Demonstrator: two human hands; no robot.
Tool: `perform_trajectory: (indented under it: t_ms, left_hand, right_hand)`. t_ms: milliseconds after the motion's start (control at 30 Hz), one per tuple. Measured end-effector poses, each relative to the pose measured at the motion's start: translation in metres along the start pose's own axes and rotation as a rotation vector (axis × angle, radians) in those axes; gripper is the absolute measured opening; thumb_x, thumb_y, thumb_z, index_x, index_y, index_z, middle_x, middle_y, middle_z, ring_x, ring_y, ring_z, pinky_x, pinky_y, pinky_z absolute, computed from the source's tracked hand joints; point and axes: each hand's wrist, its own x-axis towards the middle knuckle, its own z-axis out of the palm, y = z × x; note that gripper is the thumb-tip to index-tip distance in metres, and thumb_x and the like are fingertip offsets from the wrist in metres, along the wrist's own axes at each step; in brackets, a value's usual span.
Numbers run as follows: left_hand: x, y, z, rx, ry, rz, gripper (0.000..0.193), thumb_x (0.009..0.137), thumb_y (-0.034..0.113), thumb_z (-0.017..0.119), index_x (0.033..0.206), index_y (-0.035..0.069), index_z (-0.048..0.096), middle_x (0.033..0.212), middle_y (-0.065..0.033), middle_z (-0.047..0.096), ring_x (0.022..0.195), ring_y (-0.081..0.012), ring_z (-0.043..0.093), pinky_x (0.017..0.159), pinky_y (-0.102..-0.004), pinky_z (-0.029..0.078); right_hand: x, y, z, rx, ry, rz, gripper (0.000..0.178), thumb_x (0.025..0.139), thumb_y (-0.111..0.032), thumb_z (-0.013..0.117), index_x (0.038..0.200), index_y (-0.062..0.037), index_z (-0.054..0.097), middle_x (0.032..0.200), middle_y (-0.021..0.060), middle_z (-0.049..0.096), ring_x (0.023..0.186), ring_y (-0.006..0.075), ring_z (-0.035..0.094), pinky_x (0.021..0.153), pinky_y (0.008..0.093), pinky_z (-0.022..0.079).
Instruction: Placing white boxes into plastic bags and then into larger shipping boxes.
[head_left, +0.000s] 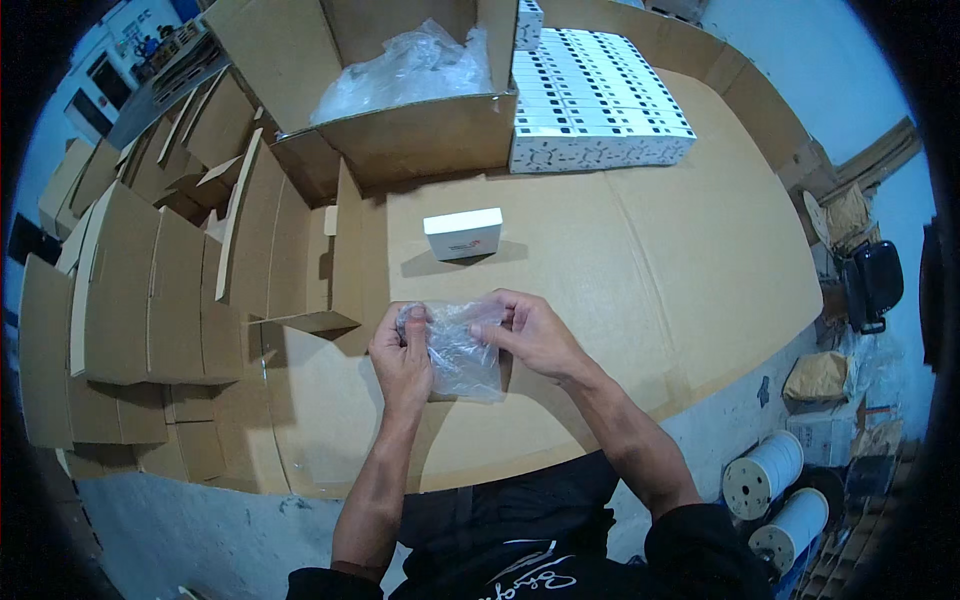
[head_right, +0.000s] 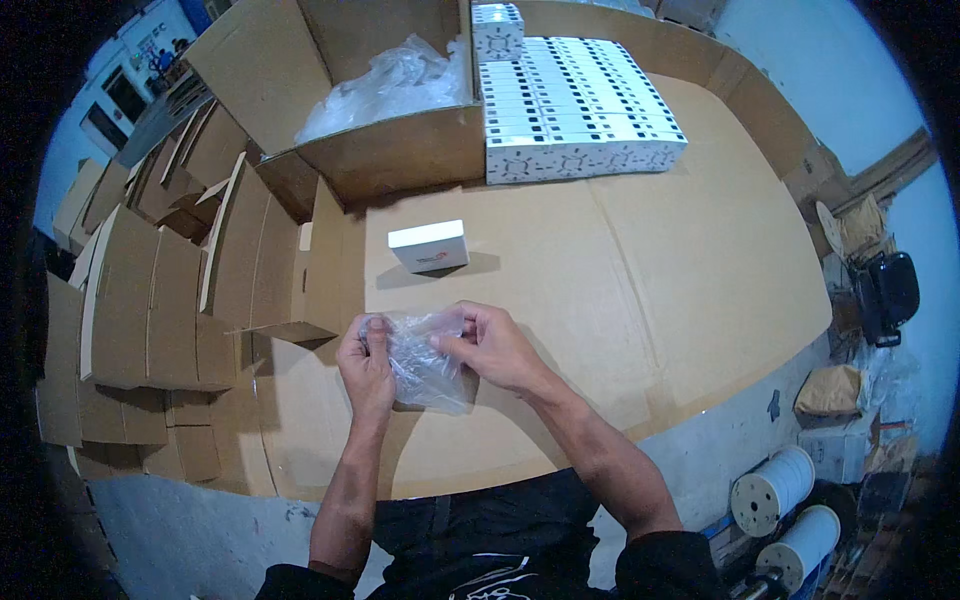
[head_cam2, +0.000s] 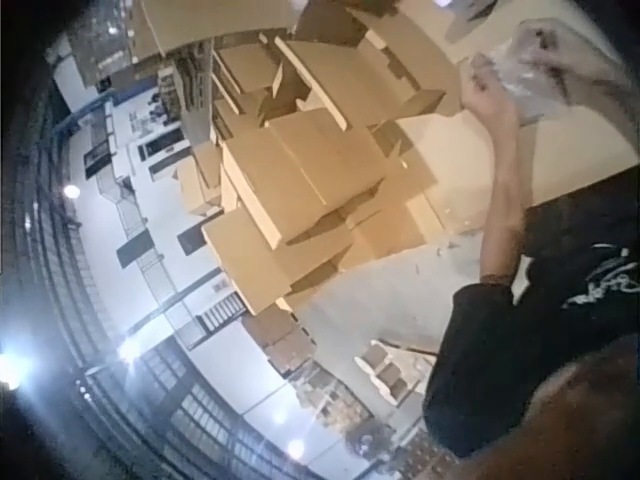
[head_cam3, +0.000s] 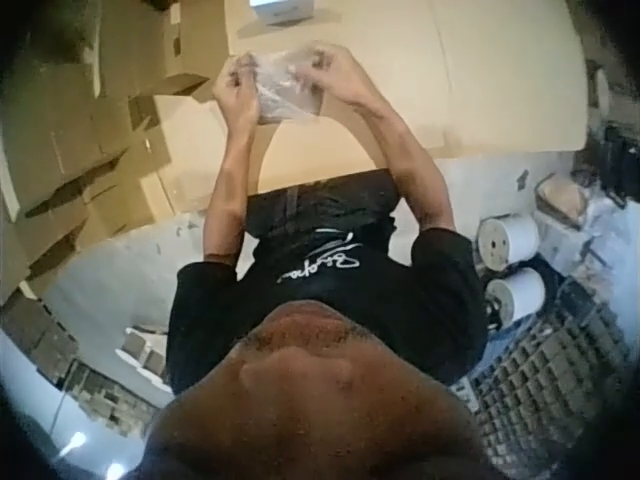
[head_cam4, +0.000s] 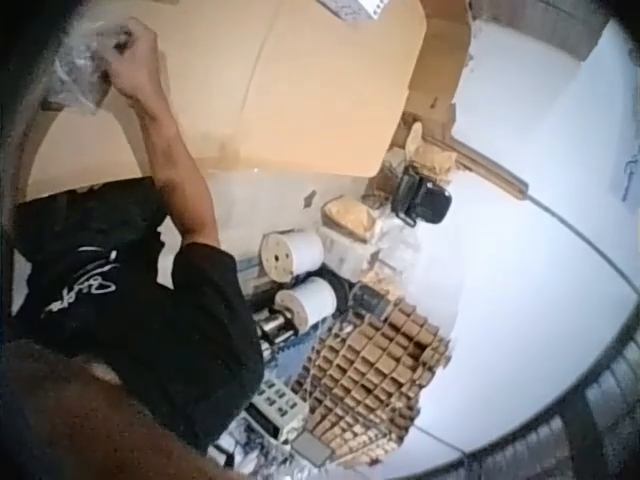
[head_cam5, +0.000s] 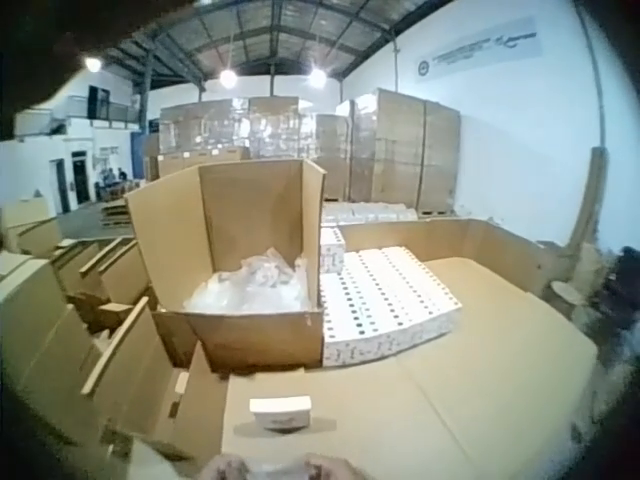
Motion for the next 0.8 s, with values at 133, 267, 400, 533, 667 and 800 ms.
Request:
perform_trajectory:
  t_ms: [133, 267, 400, 533, 667, 800]
  left_hand:
    - [0.0, 0.0, 0.006, -0.013, -0.046, 0.09, 0.024, 0.101, 0.024, 0.067, 0.095, 0.002, 0.061, 0.08, 0.0024, 0.059, 0.075, -0.0053, 0.053, 0.066, -0.0225, 0.045]
    - [-0.003, 0.006, 0.008, -0.007, -0.089, 0.013, 0.022, 0.099, 0.022, 0.07, 0.096, 0.001, 0.061, 0.08, 0.0019, 0.061, 0.075, -0.0061, 0.055, 0.068, -0.0227, 0.046]
    - [-0.004, 0.001, 0.008, 0.006, -0.044, 0.017, 0.021, 0.101, 0.021, 0.067, 0.093, 0.001, 0.062, 0.078, 0.0023, 0.059, 0.071, -0.0056, 0.051, 0.064, -0.0244, 0.045]
    - [0.0, -0.003, 0.001, 0.081, -0.074, -0.012, 0.023, 0.103, 0.022, 0.064, 0.091, 0.001, 0.062, 0.076, 0.0025, 0.056, 0.07, -0.0041, 0.048, 0.06, -0.024, 0.042]
    - [0.002, 0.004, -0.004, -0.157, -0.001, -0.072, 0.021, 0.104, 0.021, 0.062, 0.099, 0.001, 0.06, 0.074, 0.001, 0.056, 0.07, -0.0044, 0.054, 0.055, -0.0219, 0.044]
    - [-0.01, 0.007, -0.006, -0.297, -0.146, -0.127, 0.021, 0.097, 0.009, 0.069, 0.11, 0.001, 0.054, 0.083, -0.0034, 0.06, 0.072, -0.0087, 0.062, 0.057, -0.0229, 0.056]
  right_hand:
    - [0.006, 0.017, -0.016, 0.172, 0.171, -0.183, 0.018, 0.101, -0.015, 0.064, 0.113, -0.0006, 0.065, 0.087, 0.0022, 0.065, 0.086, 0.0057, 0.059, 0.075, 0.0241, 0.051]
    - [0.006, 0.011, -0.003, 0.658, 0.294, -0.316, 0.021, 0.106, -0.02, 0.057, 0.113, -0.0011, 0.063, 0.094, 0.0023, 0.067, 0.088, 0.0058, 0.059, 0.08, 0.0215, 0.048]
    - [-0.008, 0.013, 0.024, 0.261, 0.355, -0.24, 0.021, 0.104, -0.02, 0.059, 0.104, 0.0002, 0.063, 0.09, 0.0009, 0.066, 0.081, 0.0075, 0.06, 0.074, 0.0259, 0.051]
    - [-0.023, 0.027, 0.032, -0.084, 0.448, -0.215, 0.02, 0.107, -0.018, 0.055, 0.102, -0.0008, 0.064, 0.086, -0.0028, 0.06, 0.078, 0.0045, 0.053, 0.068, 0.0237, 0.046]
    - [-0.02, 0.031, 0.027, -0.189, 0.625, -0.329, 0.021, 0.106, -0.017, 0.056, 0.097, 0.0, 0.063, 0.079, -0.001, 0.06, 0.072, 0.0061, 0.05, 0.063, 0.0266, 0.043]
    - [-0.018, 0.029, 0.023, 0.011, 0.717, -0.391, 0.022, 0.107, -0.018, 0.054, 0.095, -0.0012, 0.062, 0.081, -0.003, 0.057, 0.074, 0.0049, 0.048, 0.065, 0.0247, 0.042]
